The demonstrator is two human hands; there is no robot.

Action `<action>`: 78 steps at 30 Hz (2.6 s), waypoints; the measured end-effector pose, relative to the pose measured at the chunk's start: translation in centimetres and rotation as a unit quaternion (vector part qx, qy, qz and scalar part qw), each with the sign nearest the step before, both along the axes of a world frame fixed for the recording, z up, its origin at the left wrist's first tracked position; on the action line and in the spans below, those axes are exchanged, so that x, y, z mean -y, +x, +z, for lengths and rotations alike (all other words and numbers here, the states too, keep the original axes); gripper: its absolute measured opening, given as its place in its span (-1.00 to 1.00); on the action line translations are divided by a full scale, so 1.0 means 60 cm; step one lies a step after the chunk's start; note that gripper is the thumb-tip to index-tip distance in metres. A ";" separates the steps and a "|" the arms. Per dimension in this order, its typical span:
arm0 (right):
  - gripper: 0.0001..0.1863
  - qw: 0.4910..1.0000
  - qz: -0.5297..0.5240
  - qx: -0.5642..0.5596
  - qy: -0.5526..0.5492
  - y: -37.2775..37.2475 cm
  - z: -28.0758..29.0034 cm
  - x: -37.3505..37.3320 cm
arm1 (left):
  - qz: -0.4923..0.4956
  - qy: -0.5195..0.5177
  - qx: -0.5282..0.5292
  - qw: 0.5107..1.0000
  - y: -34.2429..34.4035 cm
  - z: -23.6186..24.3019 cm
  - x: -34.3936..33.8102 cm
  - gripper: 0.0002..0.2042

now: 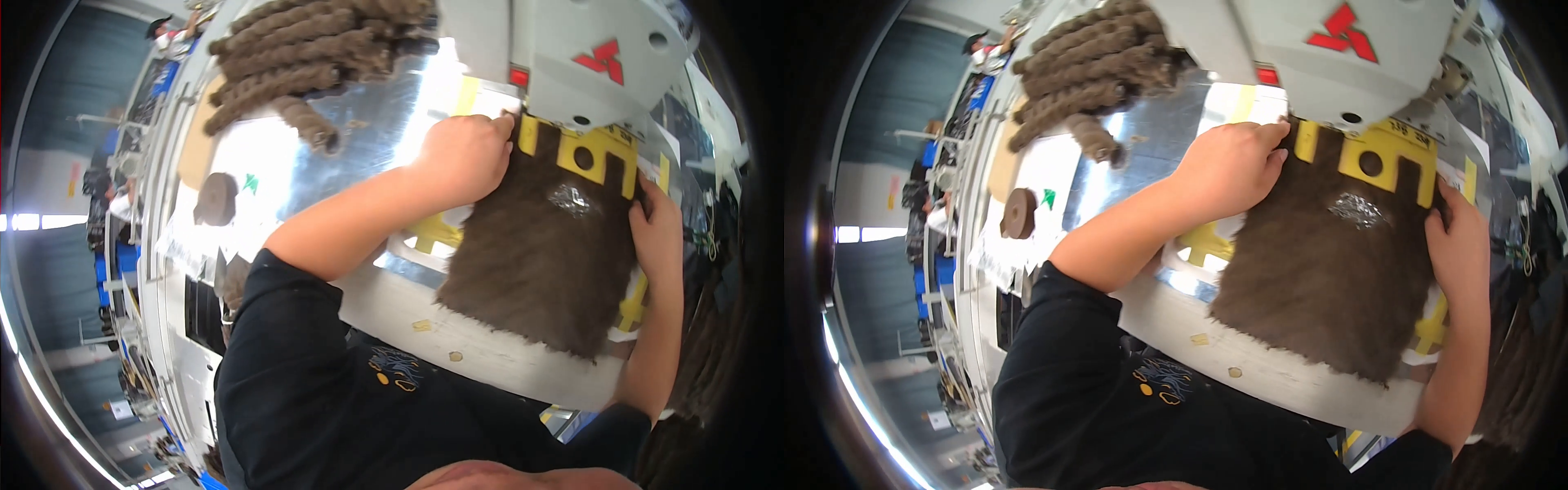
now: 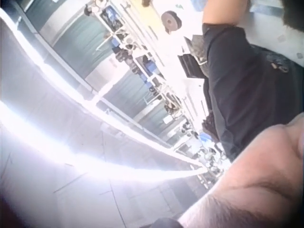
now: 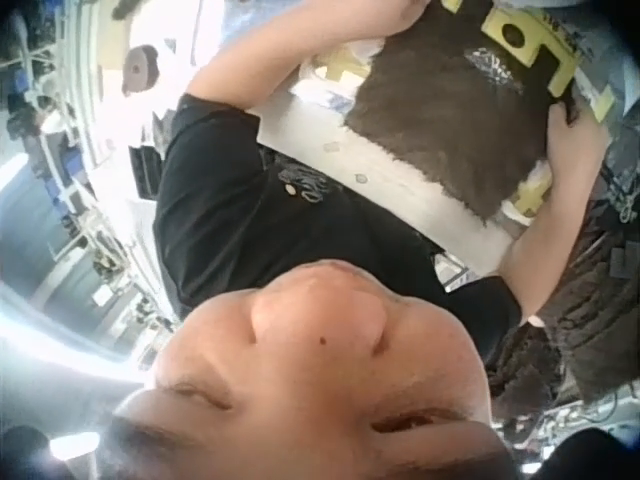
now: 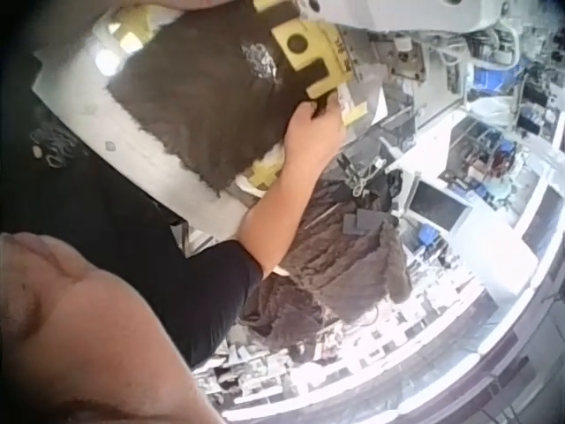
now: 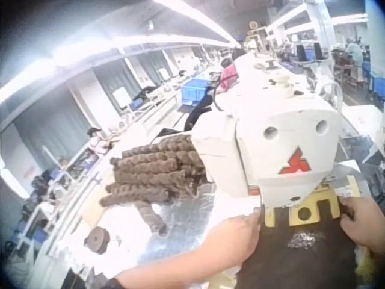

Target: Sewing fur strips onto a fur base using an industrial sewing machine.

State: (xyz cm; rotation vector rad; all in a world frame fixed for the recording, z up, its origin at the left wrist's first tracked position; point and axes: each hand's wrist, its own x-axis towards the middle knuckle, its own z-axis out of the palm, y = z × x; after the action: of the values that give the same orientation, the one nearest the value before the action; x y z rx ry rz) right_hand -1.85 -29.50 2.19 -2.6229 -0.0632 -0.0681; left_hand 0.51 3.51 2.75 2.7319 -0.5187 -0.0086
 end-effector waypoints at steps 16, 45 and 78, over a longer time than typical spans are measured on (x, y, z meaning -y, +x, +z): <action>-0.52 1.000 0.021 0.019 0.012 -0.002 -0.001 -0.009 | 0.215 0.164 0.104 0.957 -0.077 -0.001 -0.375 -0.65; -0.93 0.985 0.000 -0.022 0.174 -0.100 0.227 0.078 | -0.115 -0.034 0.080 0.989 -0.052 0.058 0.033 -0.72; -0.70 0.935 0.339 -0.092 0.040 -0.080 0.168 -0.030 | -0.362 -0.519 -0.053 0.773 -0.056 0.124 -0.031 -0.39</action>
State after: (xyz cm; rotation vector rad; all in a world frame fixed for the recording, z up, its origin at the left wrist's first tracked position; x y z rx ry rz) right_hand -6.67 -27.72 12.29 -2.3710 -0.8681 0.4046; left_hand -2.84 5.37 10.18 1.3349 -1.0996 -0.0536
